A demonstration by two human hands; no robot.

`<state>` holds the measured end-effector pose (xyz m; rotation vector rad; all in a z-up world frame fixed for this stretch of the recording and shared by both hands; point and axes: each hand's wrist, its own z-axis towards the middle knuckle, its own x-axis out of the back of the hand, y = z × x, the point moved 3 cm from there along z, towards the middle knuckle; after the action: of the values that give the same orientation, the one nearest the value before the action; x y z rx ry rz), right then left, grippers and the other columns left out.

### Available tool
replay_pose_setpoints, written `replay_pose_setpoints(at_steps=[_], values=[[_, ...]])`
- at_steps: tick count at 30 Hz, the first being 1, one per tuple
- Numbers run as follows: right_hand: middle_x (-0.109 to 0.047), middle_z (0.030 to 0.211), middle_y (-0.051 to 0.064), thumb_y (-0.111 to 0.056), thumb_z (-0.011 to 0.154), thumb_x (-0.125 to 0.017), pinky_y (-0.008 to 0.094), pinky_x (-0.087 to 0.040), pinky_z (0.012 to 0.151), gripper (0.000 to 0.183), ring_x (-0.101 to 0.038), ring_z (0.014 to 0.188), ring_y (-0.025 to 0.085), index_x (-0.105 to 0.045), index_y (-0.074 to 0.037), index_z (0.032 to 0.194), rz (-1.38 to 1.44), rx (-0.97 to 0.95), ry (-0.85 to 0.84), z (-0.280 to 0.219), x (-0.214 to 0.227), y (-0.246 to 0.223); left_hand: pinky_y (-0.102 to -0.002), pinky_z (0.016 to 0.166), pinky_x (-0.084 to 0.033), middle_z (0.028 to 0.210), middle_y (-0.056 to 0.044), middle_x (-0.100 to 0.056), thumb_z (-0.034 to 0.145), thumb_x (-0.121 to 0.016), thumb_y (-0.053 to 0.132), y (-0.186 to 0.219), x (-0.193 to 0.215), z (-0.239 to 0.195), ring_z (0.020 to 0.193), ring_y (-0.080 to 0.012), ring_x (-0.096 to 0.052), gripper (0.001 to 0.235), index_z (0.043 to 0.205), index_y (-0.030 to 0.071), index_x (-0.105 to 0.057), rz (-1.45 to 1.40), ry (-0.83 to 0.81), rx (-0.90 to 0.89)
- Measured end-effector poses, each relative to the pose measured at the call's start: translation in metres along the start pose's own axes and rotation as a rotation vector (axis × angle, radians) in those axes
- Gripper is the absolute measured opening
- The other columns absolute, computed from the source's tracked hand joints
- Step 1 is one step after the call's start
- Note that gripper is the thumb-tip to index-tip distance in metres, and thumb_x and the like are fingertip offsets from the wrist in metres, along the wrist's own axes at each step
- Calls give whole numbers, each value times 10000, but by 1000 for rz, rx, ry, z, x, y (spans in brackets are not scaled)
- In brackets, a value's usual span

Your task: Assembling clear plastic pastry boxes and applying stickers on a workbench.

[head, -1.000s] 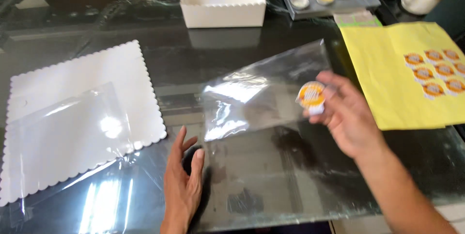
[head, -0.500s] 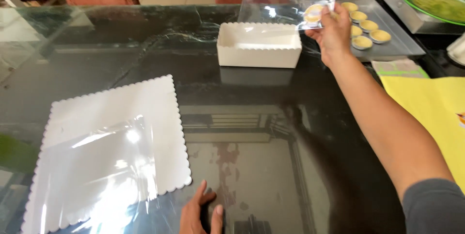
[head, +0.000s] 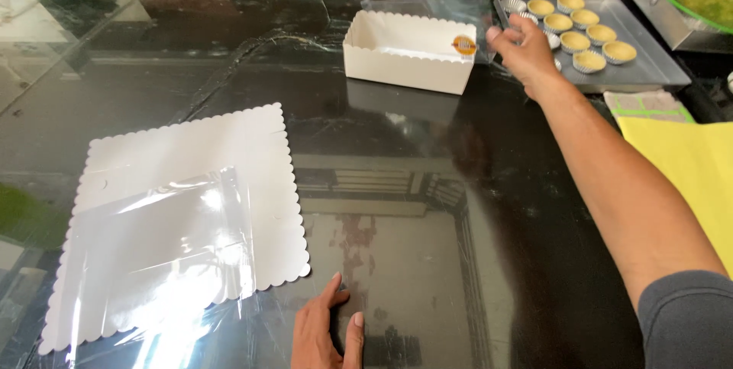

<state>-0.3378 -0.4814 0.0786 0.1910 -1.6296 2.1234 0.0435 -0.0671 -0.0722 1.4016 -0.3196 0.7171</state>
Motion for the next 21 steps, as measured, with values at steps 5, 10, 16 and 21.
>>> replay_pose_setpoints(at_steps=[5,10,16,21], values=[[-604,1420,189,-375,902,-821,379,-547,936,896,-622,1224,251,-358,-12,1578,-11,160,-127,4,-24,5,-417,998,-480,1100,-105,-755,798,-772,168,-1,-1,-1,1132,-272,-644,687,1448,108,-557,-34,46,-57],[-614,1423,228,-252,835,-913,391,-434,1055,938,-574,1303,275,-396,-28,1585,-156,532,-268,-21,-51,-22,-426,1001,-472,1076,-108,-768,773,-787,157,-18,-9,4,1104,-276,-658,671,1398,82,-555,-32,79,-135],[-682,1210,161,-104,1099,-606,330,-577,897,359,-704,978,195,-510,-45,1440,-110,665,-36,26,-50,25,-411,975,-490,1053,-94,-781,744,-814,169,-39,-22,3,1050,-267,-673,735,1439,108,-582,-40,79,-105],[-704,1158,112,-191,1102,-525,238,-521,599,581,-657,796,87,-281,-51,1610,367,168,30,28,-31,-1,-406,969,-511,988,-77,-816,641,-810,164,-59,-38,0,1018,-249,-705,718,1336,103,-638,-34,197,-140]])
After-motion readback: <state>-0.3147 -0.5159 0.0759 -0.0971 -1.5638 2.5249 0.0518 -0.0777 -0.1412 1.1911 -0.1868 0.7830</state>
